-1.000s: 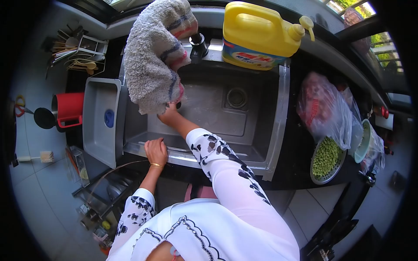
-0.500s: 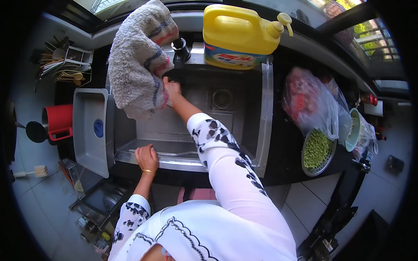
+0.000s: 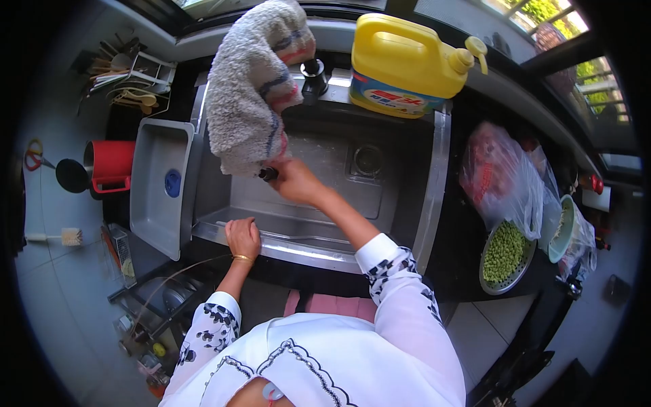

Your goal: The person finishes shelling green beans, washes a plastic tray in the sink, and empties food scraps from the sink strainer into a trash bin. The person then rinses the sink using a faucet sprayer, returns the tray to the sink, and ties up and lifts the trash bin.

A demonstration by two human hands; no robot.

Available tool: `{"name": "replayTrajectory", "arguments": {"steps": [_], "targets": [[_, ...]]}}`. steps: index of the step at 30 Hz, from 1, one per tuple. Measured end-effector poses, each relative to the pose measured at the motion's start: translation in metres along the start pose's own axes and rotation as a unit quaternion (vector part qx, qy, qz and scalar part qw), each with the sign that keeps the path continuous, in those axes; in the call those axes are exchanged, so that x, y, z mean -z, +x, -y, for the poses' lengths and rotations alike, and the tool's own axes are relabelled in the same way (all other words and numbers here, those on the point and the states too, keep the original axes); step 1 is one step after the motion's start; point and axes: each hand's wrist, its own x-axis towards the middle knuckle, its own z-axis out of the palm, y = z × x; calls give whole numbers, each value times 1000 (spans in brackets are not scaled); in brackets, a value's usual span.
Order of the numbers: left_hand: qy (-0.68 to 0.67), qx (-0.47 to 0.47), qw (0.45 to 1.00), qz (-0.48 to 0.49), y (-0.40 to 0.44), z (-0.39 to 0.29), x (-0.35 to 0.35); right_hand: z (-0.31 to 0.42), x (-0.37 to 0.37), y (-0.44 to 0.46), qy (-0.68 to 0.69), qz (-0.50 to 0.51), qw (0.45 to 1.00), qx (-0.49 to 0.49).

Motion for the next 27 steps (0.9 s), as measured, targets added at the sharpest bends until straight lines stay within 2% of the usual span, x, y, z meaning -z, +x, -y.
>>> {"name": "replayTrajectory", "arguments": {"steps": [1, 2, 3, 5, 7, 11, 12, 13, 16, 17, 19, 21, 23, 25, 26, 27], "targets": [[4, 12, 1000, -1, 1, -1, 1, 1, 9, 1, 24, 65, 996, -59], [-3, 8, 1000, -2, 1, -2, 1, 4, 12, 4, 160, -21, 987, -13], [-9, 6, 1000, -2, 1, -1, 2, 9, 15, 8, 296, -105, 949, 28], [-8, 9, 1000, -10, 0, -1, 2, -7, 32, 31, 85, -84, 989, 89], [3, 18, 1000, -11, 0, 1, 2, -17, 38, 58, 78, -102, 974, 186], [-13, 20, 1000, -14, 1, 1, 3, 17, 82, 85, -34, -29, 980, 196], [-13, 16, 1000, -12, 1, 2, 3, 22, 81, 85, -47, -67, 972, 219], [-15, 12, 1000, -11, 1, 1, 3, 21, 77, 81, -47, -64, 973, 217], [-19, 14, 1000, -15, 1, 0, 2, 14, 69, 69, 19, -79, 992, 95], [-27, 10, 1000, -12, 2, 1, 2, 11, 68, 57, 174, -55, 983, 2], [-15, 7, 1000, -19, 0, 1, 0, -36, 51, 41, 379, -76, 922, -28], [-11, 5, 1000, -5, 2, -1, 3, -81, 30, 13, 487, -162, 843, -159], [-18, -6, 1000, -10, 4, -3, 3, -160, 2, -17, 419, -202, 834, -296], [-7, 1, 1000, 2, 3, -3, 4, -206, -11, -48, 354, -268, 811, -381], [-12, 2, 1000, 6, 3, -3, 5, -227, -13, -57, 354, -270, 810, -382], [-13, 1, 1000, 7, 4, -3, 5, -247, -13, -63, 241, -275, 840, -401]]}}
